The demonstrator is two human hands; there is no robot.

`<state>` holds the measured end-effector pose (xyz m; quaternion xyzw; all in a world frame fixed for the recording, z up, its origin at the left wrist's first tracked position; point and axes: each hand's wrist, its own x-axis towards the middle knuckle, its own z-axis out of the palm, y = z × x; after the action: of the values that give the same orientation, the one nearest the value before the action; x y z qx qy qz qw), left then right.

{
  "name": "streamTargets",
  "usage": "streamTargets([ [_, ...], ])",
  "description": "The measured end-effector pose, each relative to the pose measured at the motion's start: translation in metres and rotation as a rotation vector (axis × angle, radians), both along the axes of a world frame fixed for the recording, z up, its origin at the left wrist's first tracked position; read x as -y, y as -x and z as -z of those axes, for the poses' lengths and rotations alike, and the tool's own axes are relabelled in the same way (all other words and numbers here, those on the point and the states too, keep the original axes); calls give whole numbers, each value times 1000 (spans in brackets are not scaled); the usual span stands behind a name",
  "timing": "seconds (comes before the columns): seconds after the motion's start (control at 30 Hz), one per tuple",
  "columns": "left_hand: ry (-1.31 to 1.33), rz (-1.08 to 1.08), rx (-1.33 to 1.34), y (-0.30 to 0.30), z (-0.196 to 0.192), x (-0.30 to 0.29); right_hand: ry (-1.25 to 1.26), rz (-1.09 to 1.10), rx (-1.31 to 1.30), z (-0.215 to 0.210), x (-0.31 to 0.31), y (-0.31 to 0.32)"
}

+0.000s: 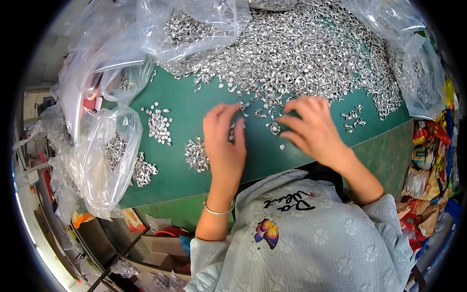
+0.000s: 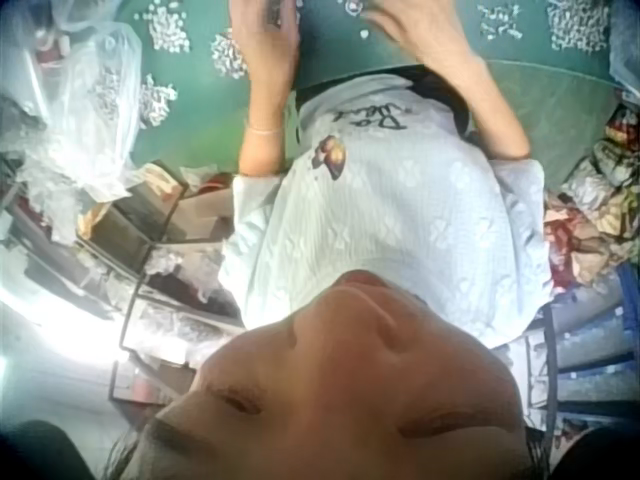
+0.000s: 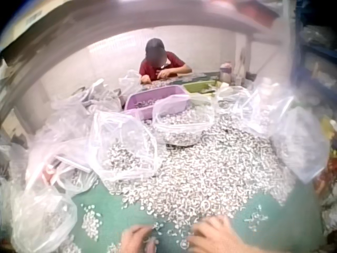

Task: The person sorts through a large pile of small silver-colored metal parts on a green workbench by hand, picking up individual pieces and arranging them into smaller groups.

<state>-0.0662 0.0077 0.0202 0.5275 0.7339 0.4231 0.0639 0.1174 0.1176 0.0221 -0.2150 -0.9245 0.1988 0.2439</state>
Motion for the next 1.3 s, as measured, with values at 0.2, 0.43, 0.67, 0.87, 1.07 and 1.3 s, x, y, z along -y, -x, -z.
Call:
streamTargets([
  [0.2, 184, 25, -64, -19, 6, 25, -115, 17, 79, 9, 12, 8],
  [0.43, 178, 15, -46, -27, 5, 27, 24, 66, -184, 12, -7, -6],
  [0.67, 160, 89, -75, -23, 6, 19, 675, 270, -352, -2, -40, -38],
  [0.87, 169, 214, -203, -13, -8, -22, 1093, 174, -271, -19, -64, -68],
  [1.07, 208, 273, -221, -16, -10, -38, 354, 456, -557, -50, -154, -89],
  [1.3, 212, 226, -218, -13, -3, -36, -362, 618, -472, -139, -263, -88],
])
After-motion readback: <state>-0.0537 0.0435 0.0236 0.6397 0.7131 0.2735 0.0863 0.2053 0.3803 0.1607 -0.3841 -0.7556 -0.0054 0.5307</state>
